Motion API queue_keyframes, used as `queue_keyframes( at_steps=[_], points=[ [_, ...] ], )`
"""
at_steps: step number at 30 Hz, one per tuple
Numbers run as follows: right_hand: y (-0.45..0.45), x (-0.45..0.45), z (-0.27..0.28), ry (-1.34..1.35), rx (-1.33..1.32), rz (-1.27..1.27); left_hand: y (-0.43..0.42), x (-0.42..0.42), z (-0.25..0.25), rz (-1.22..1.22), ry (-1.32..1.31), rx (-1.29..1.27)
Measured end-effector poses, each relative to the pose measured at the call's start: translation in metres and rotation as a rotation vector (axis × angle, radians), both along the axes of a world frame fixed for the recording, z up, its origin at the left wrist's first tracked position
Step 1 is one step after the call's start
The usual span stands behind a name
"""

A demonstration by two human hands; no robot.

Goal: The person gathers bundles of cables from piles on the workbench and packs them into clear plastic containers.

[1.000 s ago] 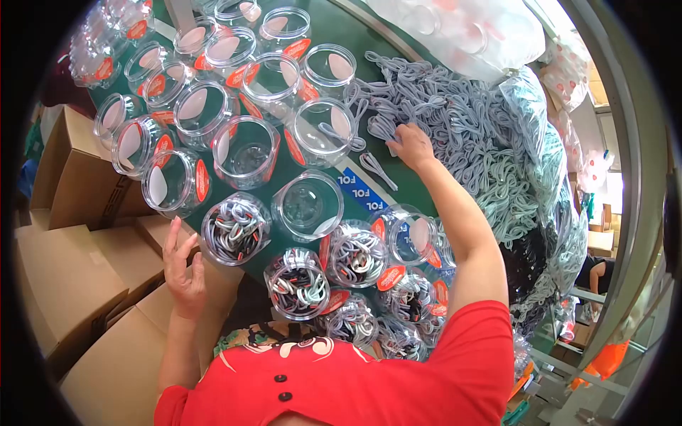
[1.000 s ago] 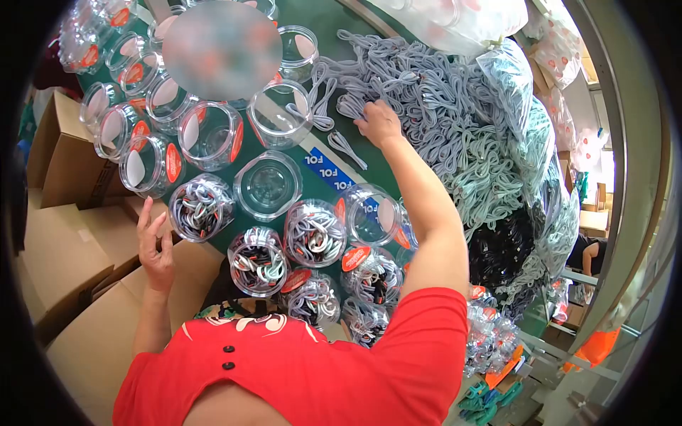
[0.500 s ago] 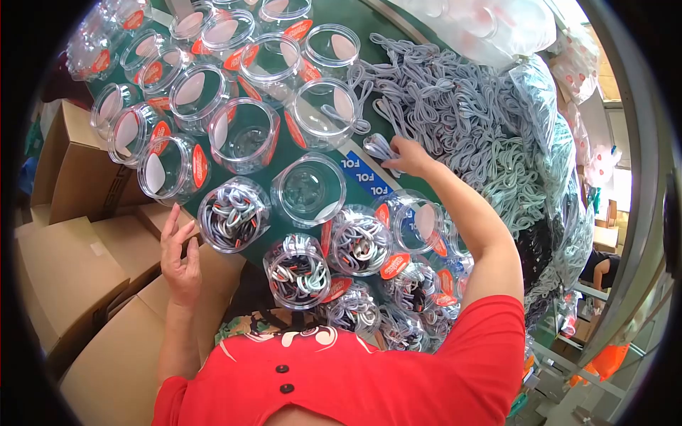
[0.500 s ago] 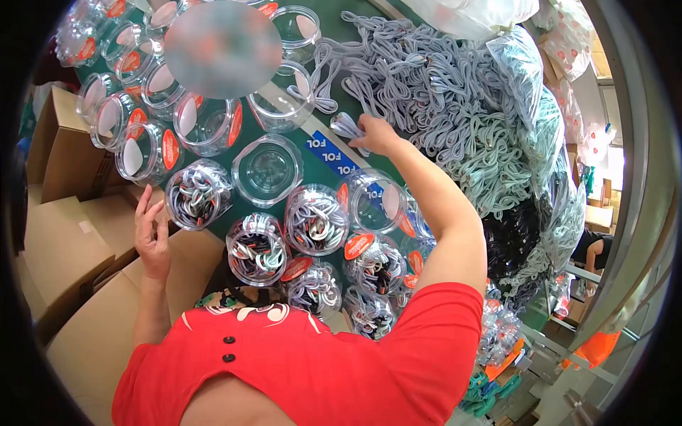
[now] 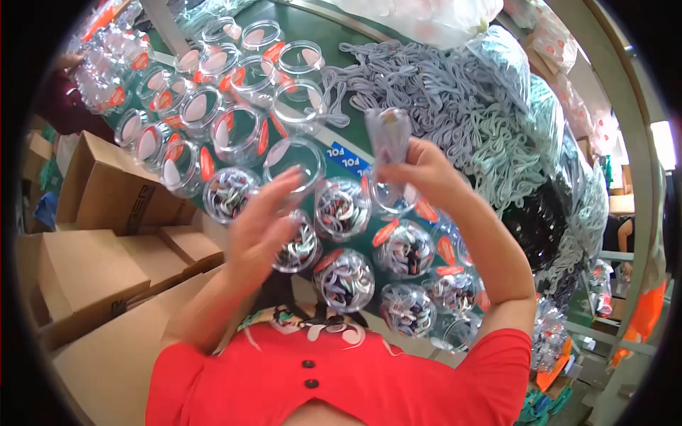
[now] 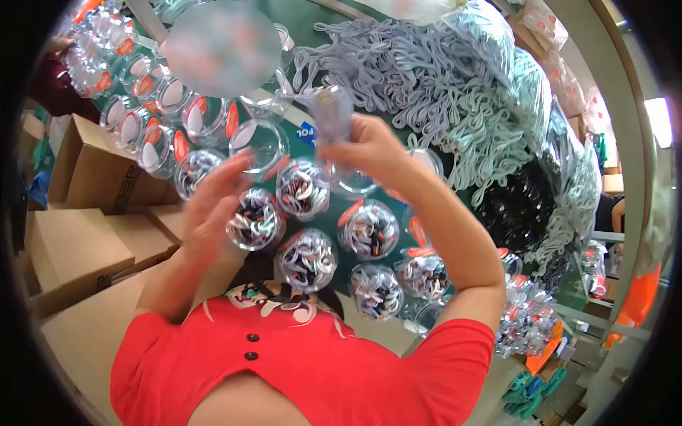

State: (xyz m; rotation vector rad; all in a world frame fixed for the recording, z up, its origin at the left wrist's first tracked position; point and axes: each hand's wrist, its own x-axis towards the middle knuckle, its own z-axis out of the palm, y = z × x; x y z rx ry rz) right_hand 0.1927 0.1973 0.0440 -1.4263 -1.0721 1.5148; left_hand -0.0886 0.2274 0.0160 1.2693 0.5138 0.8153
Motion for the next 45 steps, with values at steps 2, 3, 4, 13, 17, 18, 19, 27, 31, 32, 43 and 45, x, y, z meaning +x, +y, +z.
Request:
queue_keyframes(
  at_steps=[2, 3, 4, 13, 17, 18, 19, 27, 31, 32, 43, 45],
  points=[
    [-0.041, -0.042, 0.008, -0.086, 0.111, -0.002, -0.027, 0.045, 0.002, -0.136, -0.141, -0.368],
    [-0.055, -0.049, 0.000, -0.241, 0.316, 0.025, -0.038, 0.058, 0.006, -0.243, -0.224, -0.587],
    [-0.069, -0.055, -0.007, -0.412, 0.517, 0.020, -0.053, 0.068, 0.013, -0.203, -0.186, -0.745],
    [-0.181, -0.038, 0.010, 0.158, 0.204, -0.232, -0.126, 0.071, 0.025, -0.425, -0.030, -0.698],
    [-0.221, -0.055, 0.007, -0.158, 0.413, -0.181, -0.160, 0.064, 0.027, -0.753, 0.203, -0.610],
    [-0.232, -0.064, 0.013, -0.199, 0.309, -0.084, -0.167, 0.060, 0.019, -0.851, 0.169, -0.661],
    [-0.240, -0.077, 0.011, -0.271, 0.411, -0.102, -0.172, 0.056, 0.008, -0.951, 0.138, -0.715],
    [-0.267, -0.072, 0.018, -0.426, 0.315, -0.226, -0.207, 0.032, -0.022, -1.101, 0.185, -0.702],
    [-0.242, 0.079, -0.014, -0.720, 0.176, -0.557, -0.205, 0.019, -0.014, -0.790, 0.195, -0.622],
    [-0.239, 0.128, -0.031, -0.906, 0.129, -0.541, -0.205, 0.013, -0.019, -0.679, 0.232, -0.613],
    [-0.159, 0.291, -0.171, -1.306, -0.407, -0.461, -0.286, 0.047, -0.044, 0.082, 0.096, -0.714],
    [-0.151, 0.292, -0.176, -1.279, -0.398, -0.570, -0.296, 0.057, -0.045, 0.092, 0.117, -0.743]
  ],
)
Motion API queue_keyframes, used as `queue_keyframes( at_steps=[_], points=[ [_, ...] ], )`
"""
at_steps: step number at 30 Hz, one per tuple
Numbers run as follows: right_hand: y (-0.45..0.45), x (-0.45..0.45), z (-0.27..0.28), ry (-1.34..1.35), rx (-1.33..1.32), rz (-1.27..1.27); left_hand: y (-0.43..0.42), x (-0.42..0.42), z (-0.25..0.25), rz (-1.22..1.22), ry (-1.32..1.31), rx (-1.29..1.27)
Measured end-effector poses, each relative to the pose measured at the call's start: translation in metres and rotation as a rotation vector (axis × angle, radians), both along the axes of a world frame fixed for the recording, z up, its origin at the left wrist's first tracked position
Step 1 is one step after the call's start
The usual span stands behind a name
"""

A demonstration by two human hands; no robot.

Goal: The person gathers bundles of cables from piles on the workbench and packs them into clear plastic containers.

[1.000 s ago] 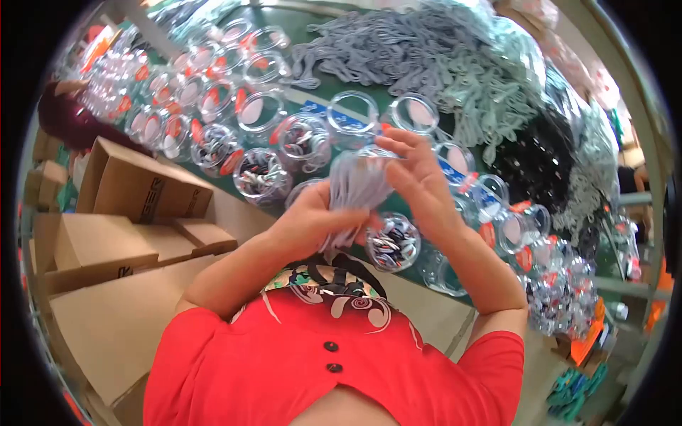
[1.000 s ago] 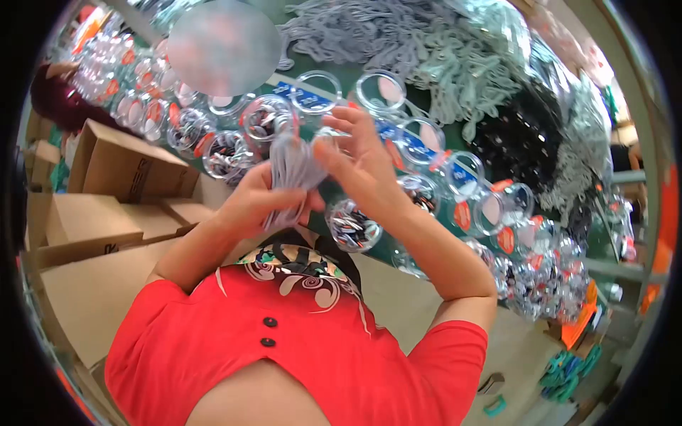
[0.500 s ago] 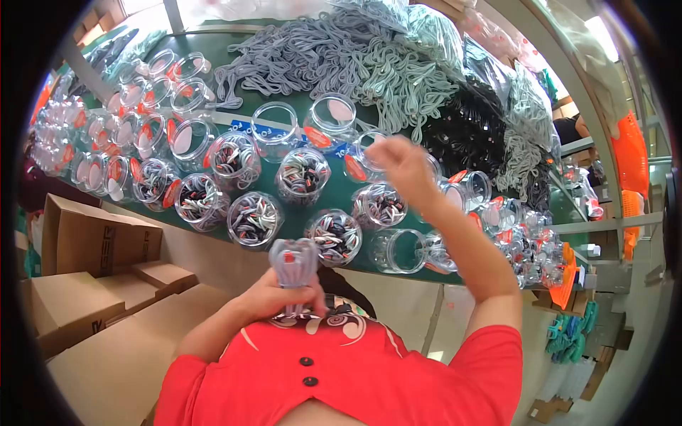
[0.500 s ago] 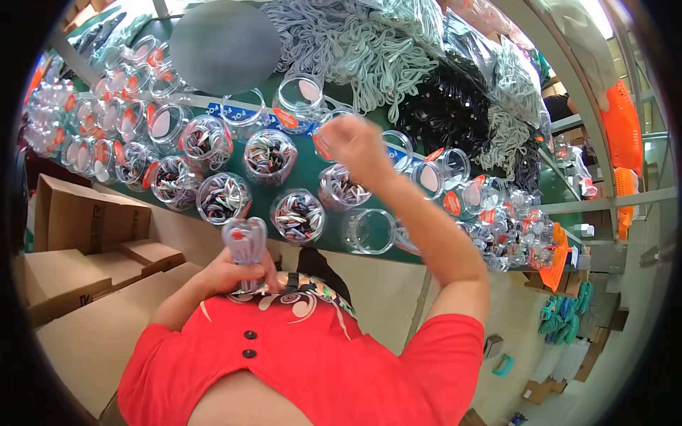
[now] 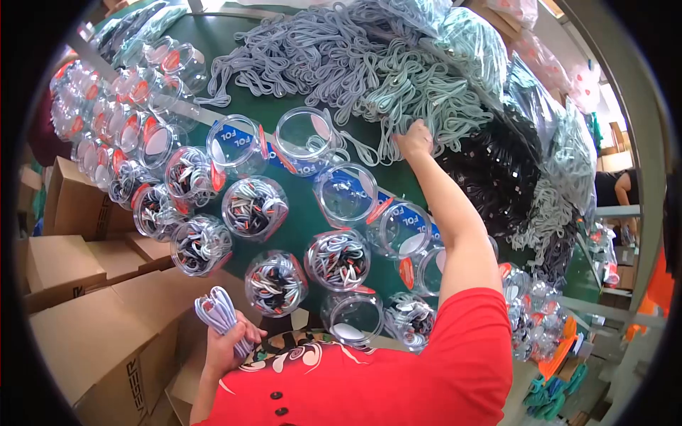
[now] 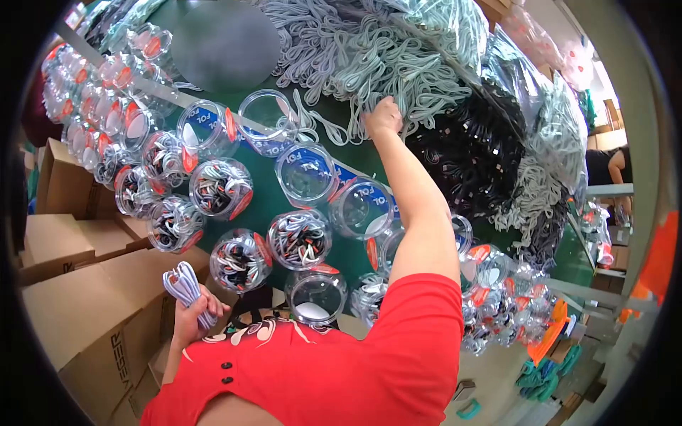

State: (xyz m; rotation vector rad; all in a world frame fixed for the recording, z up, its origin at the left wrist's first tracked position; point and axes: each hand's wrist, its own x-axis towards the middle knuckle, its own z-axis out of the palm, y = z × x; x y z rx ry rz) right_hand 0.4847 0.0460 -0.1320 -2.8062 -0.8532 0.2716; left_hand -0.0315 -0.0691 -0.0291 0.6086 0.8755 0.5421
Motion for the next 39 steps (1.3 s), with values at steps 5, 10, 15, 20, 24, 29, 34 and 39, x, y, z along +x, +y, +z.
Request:
queue_keyframes(
  at_steps=[5, 10, 15, 20, 24, 29, 34, 39],
  points=[
    [-0.007, 0.010, 0.007, 0.082, -0.007, 0.063, -0.013, 0.013, 0.003, 0.029, 0.000, 0.010],
    [-0.018, -0.004, 0.001, 0.133, 0.179, 0.051, -0.018, 0.011, 0.001, 0.080, 0.010, 0.031],
    [-0.033, 0.036, -0.001, 0.317, 0.357, 0.109, -0.023, 0.010, 0.007, 0.163, 0.053, 0.046],
    [-0.070, 0.033, 0.077, 0.911, 0.714, 0.012, -0.016, 0.014, 0.023, 0.115, -0.059, 0.102],
    [-0.095, 0.005, 0.125, 0.873, 0.817, 0.103, -0.002, 0.033, 0.032, -0.099, -0.158, 0.233],
    [-0.117, -0.009, 0.132, 0.724, 0.602, 0.081, 0.002, 0.047, 0.041, -0.167, -0.195, 0.231],
    [-0.119, -0.007, 0.124, 0.990, 0.668, 0.012, 0.001, 0.043, 0.026, -0.158, -0.164, 0.192],
    [-0.087, 0.016, 0.075, 0.802, 0.471, 0.024, 0.004, 0.046, 0.022, -0.067, -0.059, 0.203]
  ],
)
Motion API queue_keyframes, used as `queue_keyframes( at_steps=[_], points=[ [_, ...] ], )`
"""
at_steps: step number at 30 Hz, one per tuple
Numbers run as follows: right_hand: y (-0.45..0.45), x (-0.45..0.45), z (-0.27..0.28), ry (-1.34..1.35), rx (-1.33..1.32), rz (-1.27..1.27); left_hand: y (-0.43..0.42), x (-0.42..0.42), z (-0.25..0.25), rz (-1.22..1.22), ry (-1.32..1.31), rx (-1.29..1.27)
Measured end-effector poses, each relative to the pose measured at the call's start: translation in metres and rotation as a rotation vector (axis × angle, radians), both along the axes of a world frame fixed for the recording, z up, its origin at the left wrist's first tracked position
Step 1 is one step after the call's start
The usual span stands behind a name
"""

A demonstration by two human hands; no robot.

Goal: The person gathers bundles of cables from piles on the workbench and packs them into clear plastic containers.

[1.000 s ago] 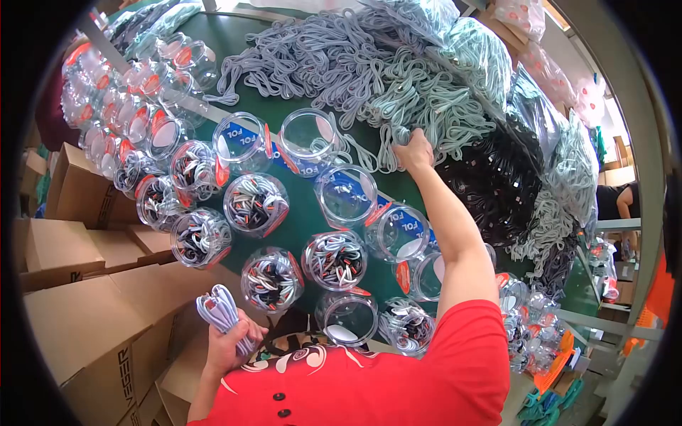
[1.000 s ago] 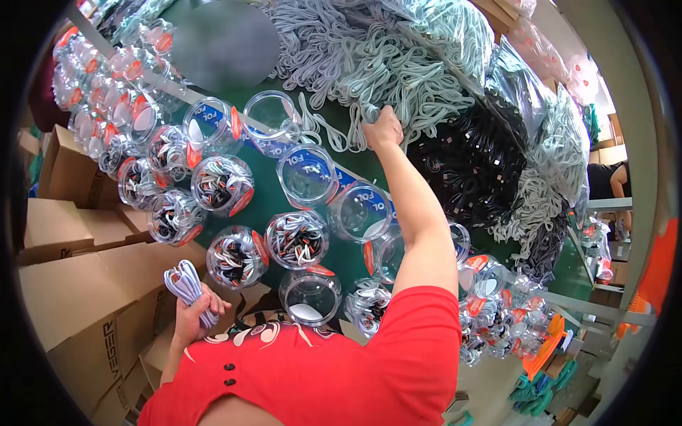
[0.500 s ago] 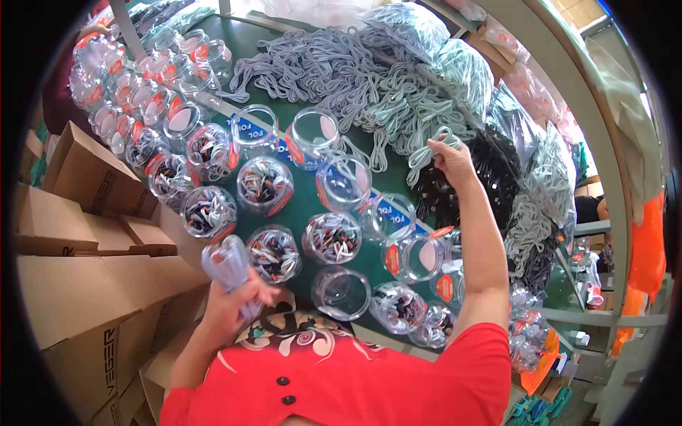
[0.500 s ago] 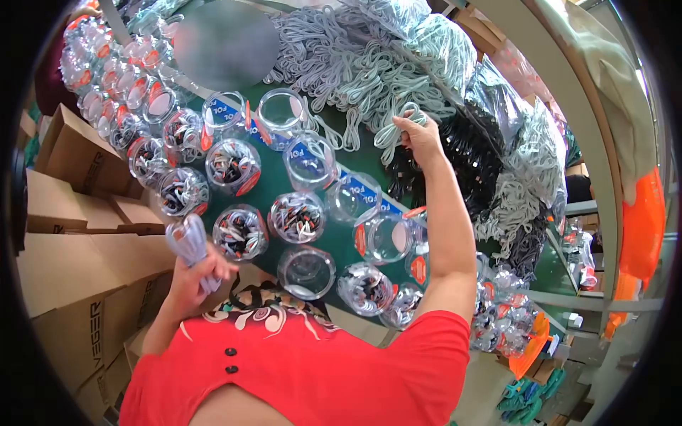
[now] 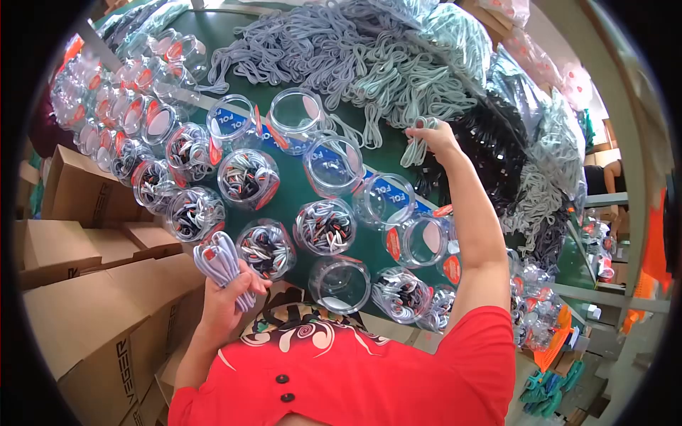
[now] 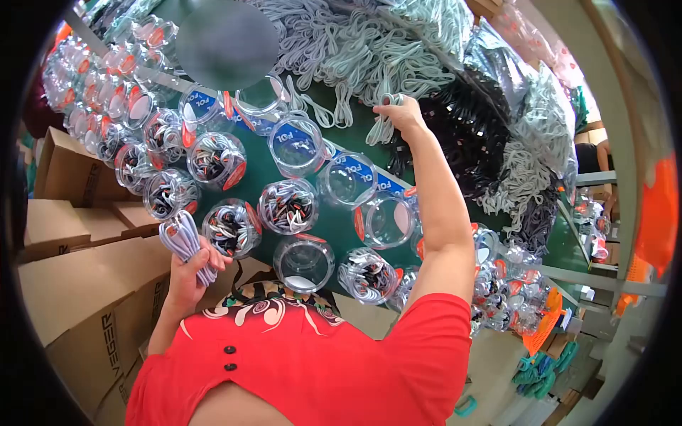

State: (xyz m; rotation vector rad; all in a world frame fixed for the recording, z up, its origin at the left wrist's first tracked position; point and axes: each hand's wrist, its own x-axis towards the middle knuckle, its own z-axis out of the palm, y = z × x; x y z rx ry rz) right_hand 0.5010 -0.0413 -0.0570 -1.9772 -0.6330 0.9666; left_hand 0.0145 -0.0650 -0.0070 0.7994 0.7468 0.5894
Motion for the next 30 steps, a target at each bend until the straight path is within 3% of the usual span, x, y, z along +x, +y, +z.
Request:
queue_keyframes(
  at_steps=[3, 7, 10, 13, 18, 21, 25, 28, 29, 30],
  points=[
    [0.023, 0.007, -0.037, 0.112, 0.002, 0.027, 0.000, 0.003, -0.004, 0.061, 0.051, -0.031],
    [0.051, -0.004, -0.053, 0.169, -0.050, 0.015, 0.001, 0.006, -0.001, 0.119, 0.087, -0.070],
    [0.061, 0.003, -0.063, 0.355, -0.033, -0.024, 0.002, 0.004, 0.003, 0.134, 0.093, -0.002],
    [0.065, 0.014, -0.074, 0.329, -0.044, 0.114, 0.002, 0.002, 0.005, 0.161, 0.097, 0.030],
    [0.077, 0.009, -0.087, -0.117, -0.056, 0.081, 0.000, 0.001, 0.004, 0.177, 0.103, -0.002],
    [0.077, -0.006, -0.089, -0.299, 0.072, 0.228, -0.003, -0.002, 0.001, 0.165, 0.131, 0.013],
    [0.085, -0.033, -0.086, -0.039, 0.002, 0.540, -0.003, -0.002, 0.001, 0.160, 0.199, 0.031],
    [0.089, -0.053, -0.078, -0.322, -0.026, 0.778, -0.004, 0.000, 0.001, 0.132, 0.250, 0.053],
    [0.093, -0.053, -0.101, -0.496, -0.006, 0.874, -0.005, 0.003, 0.003, 0.128, 0.263, 0.052],
    [0.094, -0.057, -0.103, -0.461, -0.071, 0.890, -0.005, 0.005, 0.004, 0.124, 0.275, 0.049]
  ],
)
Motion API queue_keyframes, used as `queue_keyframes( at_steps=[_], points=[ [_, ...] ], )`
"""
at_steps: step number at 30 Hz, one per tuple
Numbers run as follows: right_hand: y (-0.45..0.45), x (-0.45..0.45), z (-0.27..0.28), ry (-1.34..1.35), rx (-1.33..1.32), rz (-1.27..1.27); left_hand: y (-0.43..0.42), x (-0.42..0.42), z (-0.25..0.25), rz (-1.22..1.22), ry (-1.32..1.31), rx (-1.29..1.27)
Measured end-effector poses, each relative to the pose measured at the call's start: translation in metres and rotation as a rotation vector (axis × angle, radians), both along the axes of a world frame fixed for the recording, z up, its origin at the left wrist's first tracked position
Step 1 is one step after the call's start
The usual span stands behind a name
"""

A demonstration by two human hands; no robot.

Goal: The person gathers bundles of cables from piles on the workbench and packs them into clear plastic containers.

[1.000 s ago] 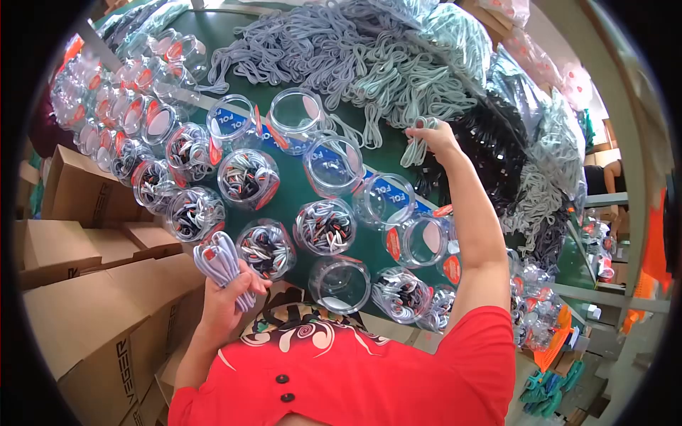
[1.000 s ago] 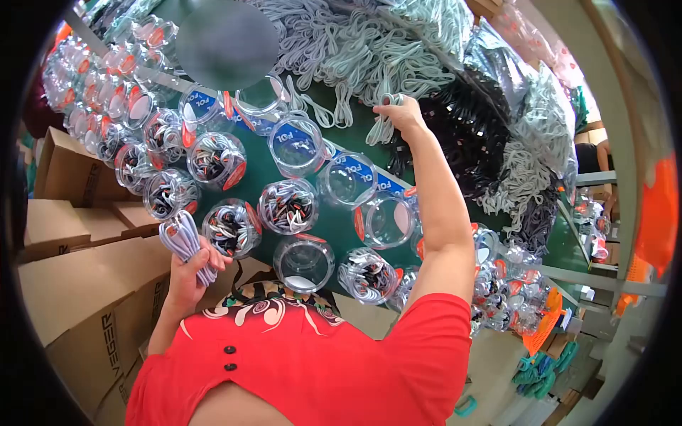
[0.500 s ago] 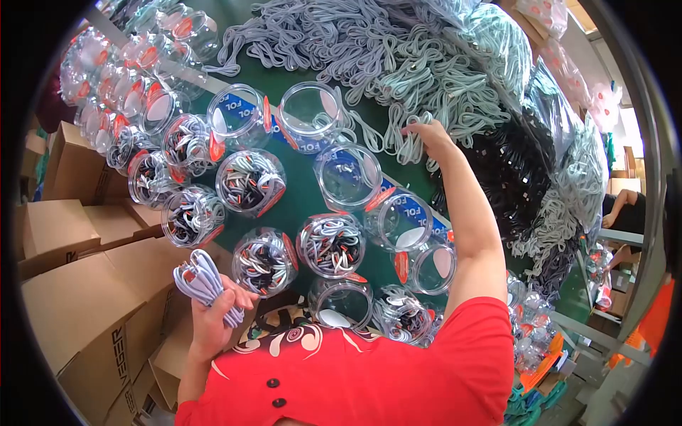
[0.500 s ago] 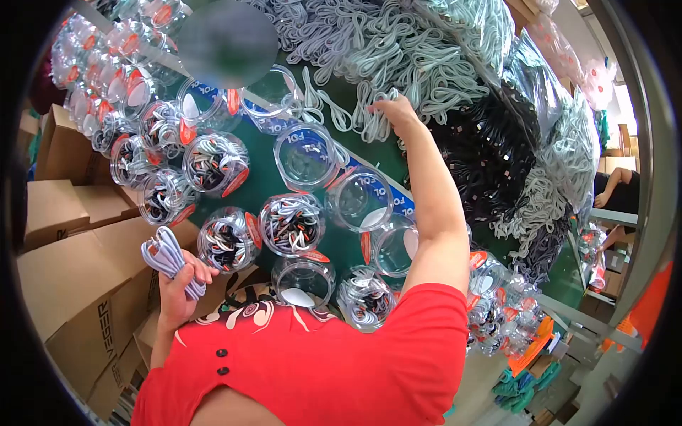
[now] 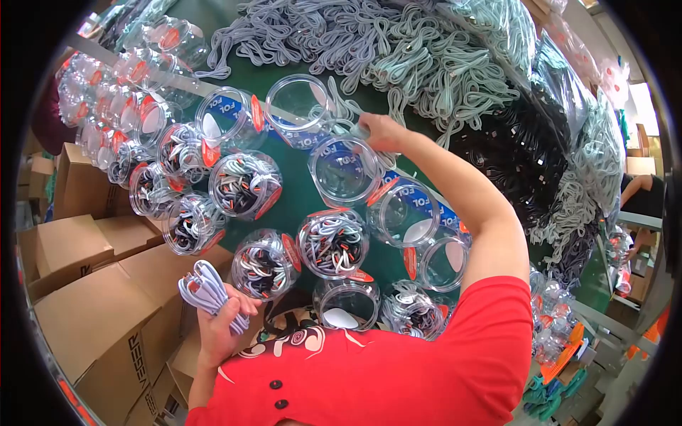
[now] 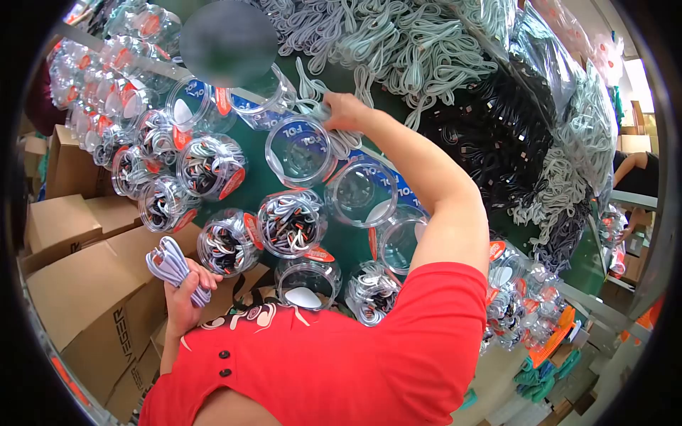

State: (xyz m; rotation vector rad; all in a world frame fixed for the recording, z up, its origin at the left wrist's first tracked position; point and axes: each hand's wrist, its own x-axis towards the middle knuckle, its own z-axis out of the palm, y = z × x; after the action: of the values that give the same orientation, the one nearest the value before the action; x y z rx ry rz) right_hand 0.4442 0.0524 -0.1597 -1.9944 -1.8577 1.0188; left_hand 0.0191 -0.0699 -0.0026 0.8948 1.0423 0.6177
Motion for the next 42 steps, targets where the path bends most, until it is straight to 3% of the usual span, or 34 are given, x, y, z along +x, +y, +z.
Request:
queue_keyframes(
  at_steps=[7, 8, 11, 13, 16, 18, 19, 20, 22, 23, 25, 27, 31, 32, 34, 36, 37, 39, 41, 42],
  points=[
    [-0.011, 0.010, 0.015, -0.021, -0.087, -0.202, 0.000, 0.001, 0.004, 0.013, -0.081, 0.009],
    [-0.013, 0.029, 0.010, 0.206, -0.074, -0.298, 0.001, 0.002, 0.008, 0.009, -0.104, 0.014],
    [-0.038, 0.049, 0.084, 0.639, -0.084, -0.442, 0.003, 0.000, 0.010, -0.032, -0.197, -0.029],
    [-0.063, 0.035, 0.135, 0.900, 0.054, -0.617, 0.005, 0.002, 0.014, -0.098, -0.313, -0.174],
    [-0.101, -0.027, 0.191, 1.008, 0.492, -0.519, 0.010, 0.022, 0.024, -0.267, -0.510, -0.392],
    [-0.134, -0.096, 0.217, 0.777, 0.746, -0.447, 0.007, 0.048, 0.027, -0.356, -0.643, -0.591],
    [-0.153, -0.131, 0.222, 0.517, 0.919, -0.304, 0.004, 0.060, 0.028, -0.394, -0.719, -0.717],
    [-0.170, -0.156, 0.217, 0.366, 1.018, -0.098, 0.001, 0.065, 0.029, -0.390, -0.870, -0.814],
    [-0.205, -0.195, 0.215, 0.003, 0.891, 0.409, -0.004, 0.061, 0.012, -0.426, -1.016, -0.979],
    [-0.228, -0.215, 0.214, -0.197, 0.824, 0.349, -0.010, 0.054, 0.003, -0.434, -0.918, -0.984],
    [-0.262, -0.232, 0.224, 0.011, 0.607, 0.228, -0.027, 0.043, 0.005, -0.453, -0.735, -0.978],
    [-0.291, -0.238, 0.232, 0.188, 0.465, 0.165, -0.036, 0.038, -0.006, -0.574, -0.744, -0.965],
    [-0.321, -0.218, 0.230, 0.323, 0.626, -0.240, -0.054, 0.036, -0.005, -0.930, -0.601, -0.781],
    [-0.326, -0.230, 0.228, 0.559, 0.419, -0.270, -0.062, 0.034, -0.004, -1.062, -0.564, -0.793],
    [-0.327, -0.241, 0.228, 0.459, 0.150, -0.097, -0.076, 0.033, 0.003, -1.271, -0.481, -0.865],
    [-0.320, -0.225, 0.240, 0.535, -0.126, -0.077, -0.076, 0.033, -0.003, -1.244, -0.472, -0.815],
    [-0.319, -0.200, 0.237, 0.594, -0.064, -0.160, -0.077, 0.034, -0.007, -1.224, -0.470, -0.794],
    [-0.302, -0.132, 0.231, 0.382, 0.297, -0.421, -0.077, 0.042, 0.000, -1.094, -0.513, -0.729],
    [-0.281, -0.025, 0.201, -0.213, 0.650, -0.183, -0.085, 0.050, -0.002, -0.926, -0.572, -0.659],
    [-0.275, 0.021, 0.190, -0.295, 0.518, -0.144, -0.092, 0.056, -0.001, -0.842, -0.564, -0.629]
  ],
)
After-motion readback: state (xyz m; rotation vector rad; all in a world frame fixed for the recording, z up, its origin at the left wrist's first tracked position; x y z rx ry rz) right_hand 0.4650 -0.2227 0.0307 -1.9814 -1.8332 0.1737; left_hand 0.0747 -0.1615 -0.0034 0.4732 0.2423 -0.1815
